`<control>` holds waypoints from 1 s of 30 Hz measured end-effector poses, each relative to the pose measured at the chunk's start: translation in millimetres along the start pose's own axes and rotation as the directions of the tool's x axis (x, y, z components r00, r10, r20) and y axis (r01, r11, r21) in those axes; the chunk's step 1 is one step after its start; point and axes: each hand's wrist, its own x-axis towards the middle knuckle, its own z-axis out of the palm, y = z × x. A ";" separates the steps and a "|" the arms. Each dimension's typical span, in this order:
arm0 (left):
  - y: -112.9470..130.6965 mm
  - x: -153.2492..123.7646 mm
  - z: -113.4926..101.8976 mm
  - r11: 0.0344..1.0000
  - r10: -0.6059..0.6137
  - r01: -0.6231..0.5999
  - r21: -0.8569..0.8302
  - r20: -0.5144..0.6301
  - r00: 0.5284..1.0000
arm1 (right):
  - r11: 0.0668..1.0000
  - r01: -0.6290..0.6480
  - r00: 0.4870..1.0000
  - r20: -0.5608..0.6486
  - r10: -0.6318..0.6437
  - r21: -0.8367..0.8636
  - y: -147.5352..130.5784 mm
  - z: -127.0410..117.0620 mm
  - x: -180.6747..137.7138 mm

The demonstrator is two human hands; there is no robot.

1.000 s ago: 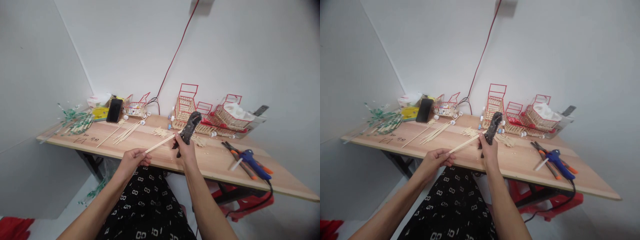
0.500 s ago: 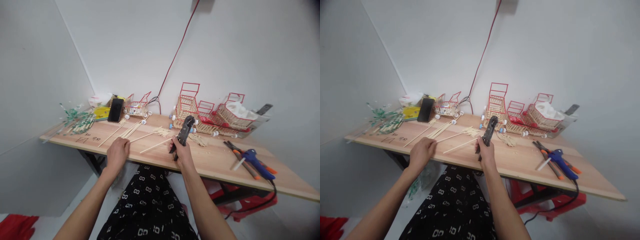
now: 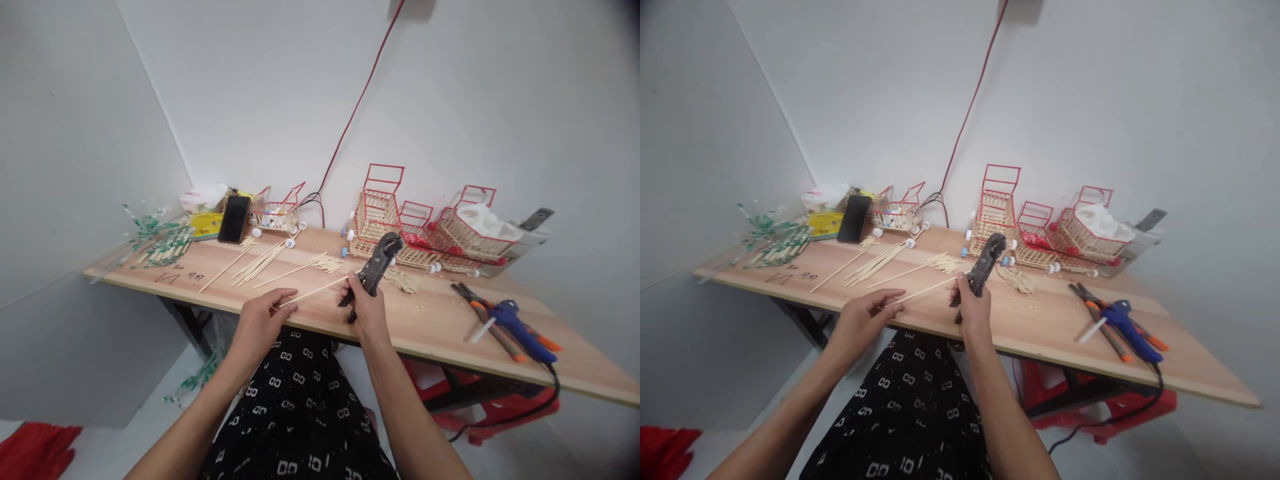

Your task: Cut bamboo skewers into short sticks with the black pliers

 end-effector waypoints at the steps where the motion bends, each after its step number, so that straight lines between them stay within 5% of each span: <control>1: 1.8 -1.2 0.1 0.998 -0.020 0.020 -0.056 -0.009 1.000 | 1.000 0.005 1.000 -0.006 -0.005 0.005 -0.7 -0.9 -1.0; 5: 5.4 -3.4 -4.1 0.979 -0.039 0.028 -0.200 -0.051 0.998 | 1.000 0.027 1.000 0.003 -0.027 -0.013 -4.2 -5.5 -6.2; 11: 4.5 -1.9 -9.4 0.983 -0.035 0.021 -0.181 -0.074 0.997 | 0.979 0.131 0.988 -0.056 -0.141 -0.154 -6.5 -7.8 -14.0; 16: 4.5 -0.3 -11.4 0.981 -0.013 -0.002 -0.192 -0.077 0.997 | 0.990 0.120 0.989 -0.078 -0.126 -0.079 -2.0 -9.6 -13.6; 30: -4.5 4.0 -16.1 0.845 -0.140 0.223 -0.486 0.202 0.969 | 0.994 0.020 0.999 -0.042 -0.016 0.105 -7.4 -10.6 -16.8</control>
